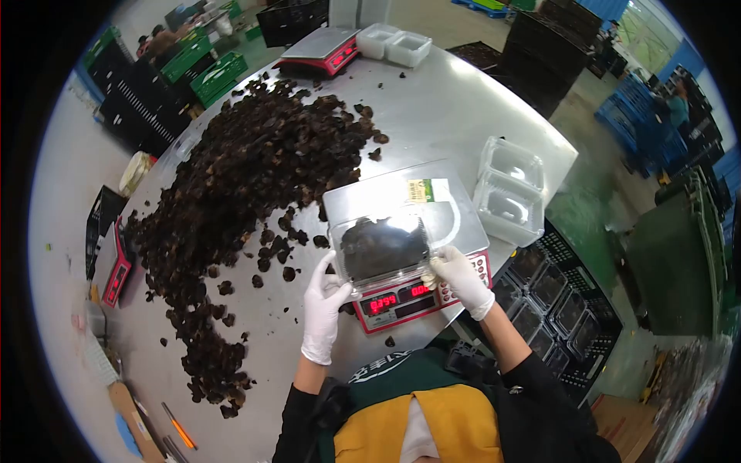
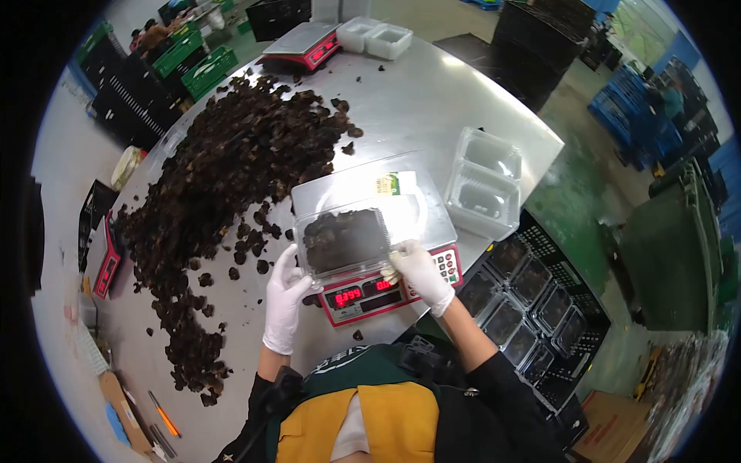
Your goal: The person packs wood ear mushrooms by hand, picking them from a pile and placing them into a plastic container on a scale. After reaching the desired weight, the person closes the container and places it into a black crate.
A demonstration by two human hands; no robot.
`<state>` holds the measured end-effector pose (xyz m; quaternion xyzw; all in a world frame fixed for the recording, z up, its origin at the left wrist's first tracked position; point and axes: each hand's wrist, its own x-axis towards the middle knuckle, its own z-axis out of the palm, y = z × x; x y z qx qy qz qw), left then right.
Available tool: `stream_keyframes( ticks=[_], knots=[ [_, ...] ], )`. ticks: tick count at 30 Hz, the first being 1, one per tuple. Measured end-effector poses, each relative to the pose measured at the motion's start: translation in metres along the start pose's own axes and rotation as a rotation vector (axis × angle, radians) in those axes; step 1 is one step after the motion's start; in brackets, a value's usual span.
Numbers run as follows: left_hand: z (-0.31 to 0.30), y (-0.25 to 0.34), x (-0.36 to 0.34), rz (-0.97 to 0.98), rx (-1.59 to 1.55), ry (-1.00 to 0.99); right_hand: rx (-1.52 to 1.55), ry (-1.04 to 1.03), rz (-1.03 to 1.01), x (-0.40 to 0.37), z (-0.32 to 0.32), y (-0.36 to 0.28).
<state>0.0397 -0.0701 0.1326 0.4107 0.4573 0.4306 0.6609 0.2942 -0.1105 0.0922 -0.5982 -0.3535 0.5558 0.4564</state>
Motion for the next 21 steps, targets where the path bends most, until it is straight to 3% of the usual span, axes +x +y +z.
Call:
stream_keyframes(
  ticks=[4,5,6,9,10,12,13,14,16,19,21],
  knots=[
    [0.0,-0.005,0.001,0.082,0.054,-0.012,-0.125,0.126,-0.092,-0.01,0.016,-0.01],
    [-0.005,-0.014,0.005,0.162,0.153,-0.004,-0.114,0.21,-0.022,-0.013,0.021,-0.01],
    [-0.003,-0.017,0.006,0.159,0.146,0.004,-0.384,0.353,-0.283,-0.002,0.019,0.025],
    [0.022,-0.023,-0.009,0.099,0.128,-0.08,-0.05,0.396,0.019,-0.048,0.009,-0.027],
    [0.029,-0.023,-0.011,0.067,0.126,-0.123,-0.312,0.485,-0.215,-0.054,-0.008,-0.021],
    [0.046,-0.027,-0.018,0.005,0.135,-0.262,0.162,0.475,-0.098,-0.09,-0.041,-0.021],
    [0.052,-0.029,-0.022,-0.047,0.149,-0.378,-0.059,0.608,-0.21,-0.107,-0.061,-0.011],
    [0.056,-0.031,-0.024,-0.033,0.166,-0.383,-0.023,0.651,-0.177,-0.136,-0.074,-0.03],
    [0.057,-0.026,-0.023,-0.017,0.211,-0.377,-0.241,0.81,-0.102,-0.176,-0.116,-0.035],
    [0.052,-0.017,-0.019,0.021,0.249,-0.31,-0.568,0.891,-0.003,-0.222,-0.188,-0.004],
    [0.04,-0.017,-0.014,0.065,0.288,-0.275,-0.723,0.876,0.195,-0.243,-0.226,0.015]
  ],
)
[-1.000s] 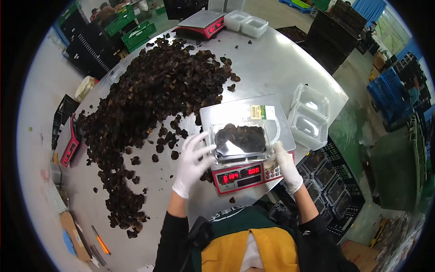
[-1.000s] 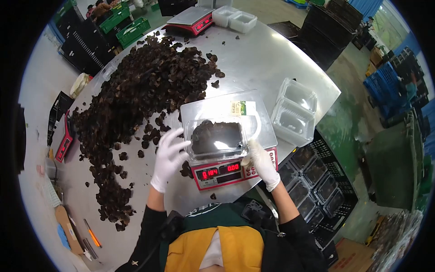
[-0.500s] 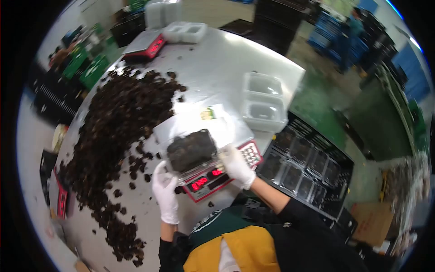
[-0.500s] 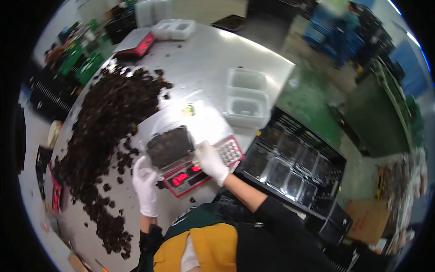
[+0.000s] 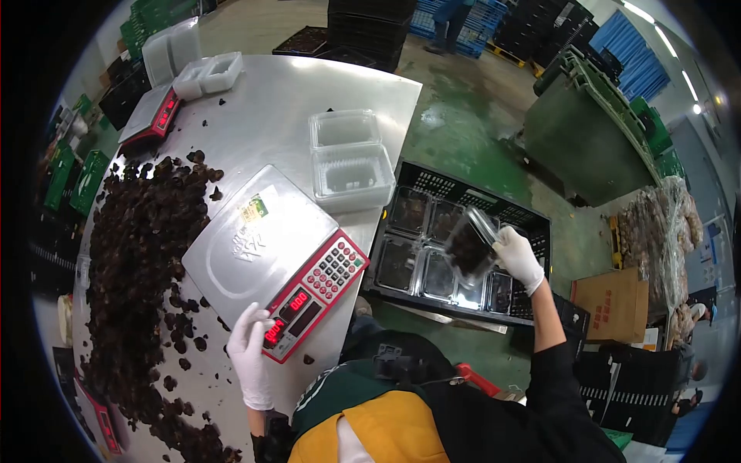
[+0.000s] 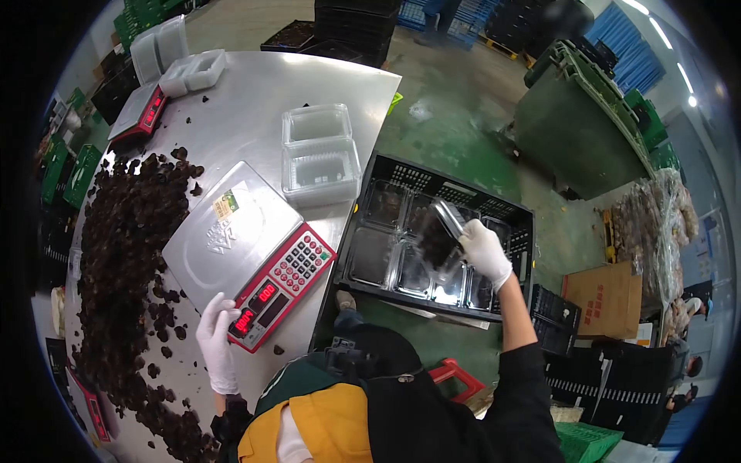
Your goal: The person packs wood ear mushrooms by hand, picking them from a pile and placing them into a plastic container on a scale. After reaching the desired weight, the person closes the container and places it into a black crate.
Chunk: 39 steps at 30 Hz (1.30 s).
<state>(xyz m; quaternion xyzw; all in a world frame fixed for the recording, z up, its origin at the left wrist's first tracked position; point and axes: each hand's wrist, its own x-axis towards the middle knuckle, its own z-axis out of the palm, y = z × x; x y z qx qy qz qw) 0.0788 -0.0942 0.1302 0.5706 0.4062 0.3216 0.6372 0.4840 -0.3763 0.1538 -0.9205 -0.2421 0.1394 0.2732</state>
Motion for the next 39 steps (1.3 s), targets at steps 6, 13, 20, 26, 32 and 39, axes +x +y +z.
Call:
stream_keyframes(
  ticks=[6,13,20,26,32,39],
  knots=[
    [-0.024,0.002,-0.005,-0.015,0.085,0.166,-0.166,-0.438,0.289,0.054,0.005,0.201],
    [-0.065,-0.02,0.0,0.048,0.172,0.297,-0.909,-0.24,-0.307,0.099,0.125,0.226],
    [-0.122,-0.054,0.04,0.163,0.455,0.347,0.305,0.185,-0.418,0.127,0.148,-0.075],
    [-0.222,-0.017,0.115,0.555,1.007,0.45,-0.183,0.32,-1.012,0.147,0.196,-0.161],
    [-0.363,0.055,0.168,0.508,1.204,0.966,-0.293,0.016,-0.96,0.152,0.197,-0.155],
    [-0.426,0.016,0.206,-0.231,0.583,0.568,-0.259,0.004,-0.939,0.147,0.199,-0.163]
  ],
)
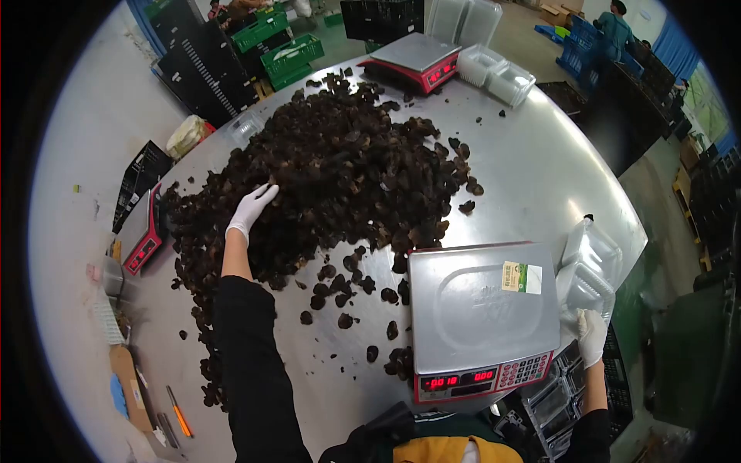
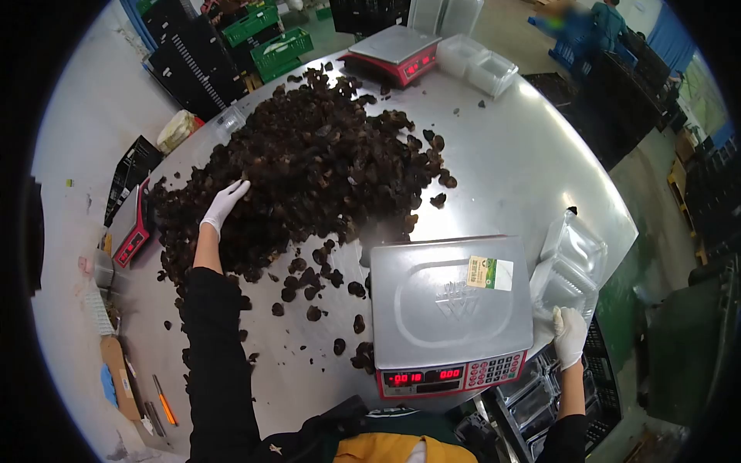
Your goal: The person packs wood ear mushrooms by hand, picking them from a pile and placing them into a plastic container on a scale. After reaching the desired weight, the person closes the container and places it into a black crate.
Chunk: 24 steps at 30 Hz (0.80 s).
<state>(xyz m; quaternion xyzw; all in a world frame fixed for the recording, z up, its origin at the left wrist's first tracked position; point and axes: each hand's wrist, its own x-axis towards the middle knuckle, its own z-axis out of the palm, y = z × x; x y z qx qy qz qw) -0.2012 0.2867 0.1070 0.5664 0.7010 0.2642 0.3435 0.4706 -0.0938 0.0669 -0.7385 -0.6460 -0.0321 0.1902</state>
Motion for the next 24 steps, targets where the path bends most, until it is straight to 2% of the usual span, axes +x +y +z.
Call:
stream_keyframes(
  ticks=[1,3,5,7,12,17,22,24],
  knots=[
    [0.009,0.001,-0.005,0.017,0.061,-0.032,0.009,0.01,0.006,0.001,-0.001,-0.002],
    [0.02,0.009,-0.035,0.179,0.195,-0.069,0.024,0.021,0.001,0.004,0.001,-0.005],
    [0.042,0.009,-0.074,0.348,0.18,-0.135,0.045,0.015,0.051,0.003,0.001,-0.003],
    [0.08,0.0,-0.127,0.486,0.481,0.067,0.045,-0.008,0.06,0.001,0.004,0.004],
    [0.126,-0.013,-0.227,0.553,0.444,0.175,0.033,-0.011,0.035,-0.001,0.004,0.009],
    [0.158,-0.033,-0.314,0.558,0.598,-0.084,0.063,-0.025,0.056,-0.001,0.008,0.013],
    [0.164,-0.035,-0.362,0.505,0.536,-0.11,0.055,-0.052,0.09,-0.002,0.006,0.015],
    [0.153,-0.026,-0.368,0.571,0.553,-0.144,0.052,-0.037,0.071,-0.002,0.006,0.015]
  ],
)
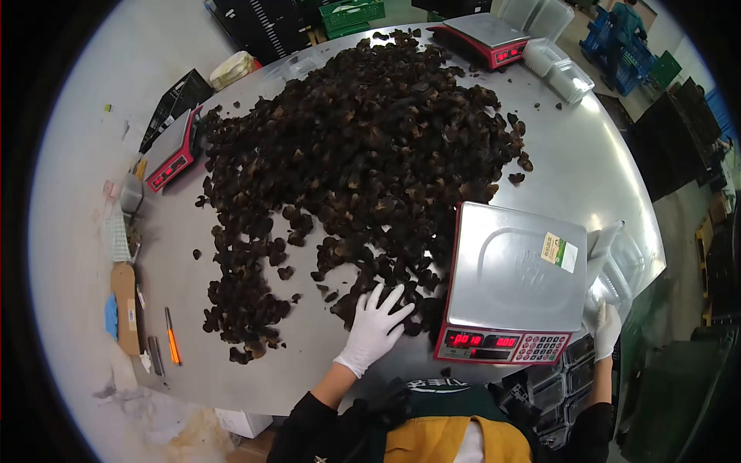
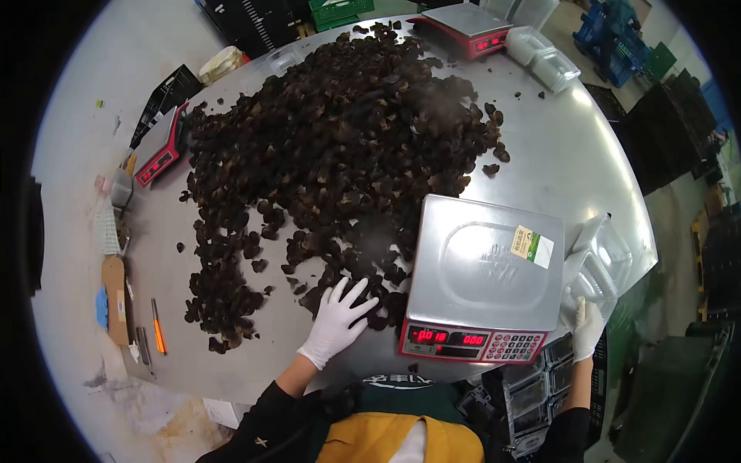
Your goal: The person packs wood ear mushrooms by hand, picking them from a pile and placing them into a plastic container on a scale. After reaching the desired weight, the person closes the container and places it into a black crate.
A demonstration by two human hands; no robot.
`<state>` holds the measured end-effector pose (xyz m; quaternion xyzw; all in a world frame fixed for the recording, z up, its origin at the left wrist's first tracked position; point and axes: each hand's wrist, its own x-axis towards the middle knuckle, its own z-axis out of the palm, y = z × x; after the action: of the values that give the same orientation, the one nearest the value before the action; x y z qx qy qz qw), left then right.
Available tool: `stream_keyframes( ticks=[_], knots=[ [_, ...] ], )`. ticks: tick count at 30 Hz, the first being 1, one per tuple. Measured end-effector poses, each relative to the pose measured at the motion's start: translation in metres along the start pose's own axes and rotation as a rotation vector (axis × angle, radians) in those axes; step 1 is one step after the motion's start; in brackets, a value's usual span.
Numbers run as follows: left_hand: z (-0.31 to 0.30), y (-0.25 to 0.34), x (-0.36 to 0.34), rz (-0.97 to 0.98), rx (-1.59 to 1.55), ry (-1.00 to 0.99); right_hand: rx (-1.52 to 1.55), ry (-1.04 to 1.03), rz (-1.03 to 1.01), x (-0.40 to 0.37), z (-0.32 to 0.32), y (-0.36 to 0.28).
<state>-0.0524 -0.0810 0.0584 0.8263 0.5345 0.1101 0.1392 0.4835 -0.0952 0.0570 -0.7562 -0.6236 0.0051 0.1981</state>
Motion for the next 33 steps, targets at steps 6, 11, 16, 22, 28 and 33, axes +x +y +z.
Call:
stream_keyframes(
  ticks=[6,11,16,22,28,33],
  knots=[
    [-0.02,-0.028,0.066,-0.002,-0.116,0.3,-0.024,0.02,-0.024,0.001,0.002,0.003],
    [0.029,-0.056,0.148,-0.208,-0.02,0.31,-0.008,0.005,-0.034,0.0,0.008,0.013],
    [0.044,-0.005,0.108,0.037,-0.08,0.041,0.004,0.013,-0.032,0.003,0.005,0.01],
    [0.003,0.007,0.038,0.155,-0.105,-0.159,0.011,-0.011,-0.022,0.002,0.006,0.016],
    [-0.043,-0.033,0.087,0.154,-0.289,0.276,0.008,-0.025,-0.018,0.002,0.007,0.021],
    [-0.02,-0.114,0.175,-0.273,-0.061,0.368,0.013,-0.012,0.0,0.002,0.004,0.013]
  ],
)
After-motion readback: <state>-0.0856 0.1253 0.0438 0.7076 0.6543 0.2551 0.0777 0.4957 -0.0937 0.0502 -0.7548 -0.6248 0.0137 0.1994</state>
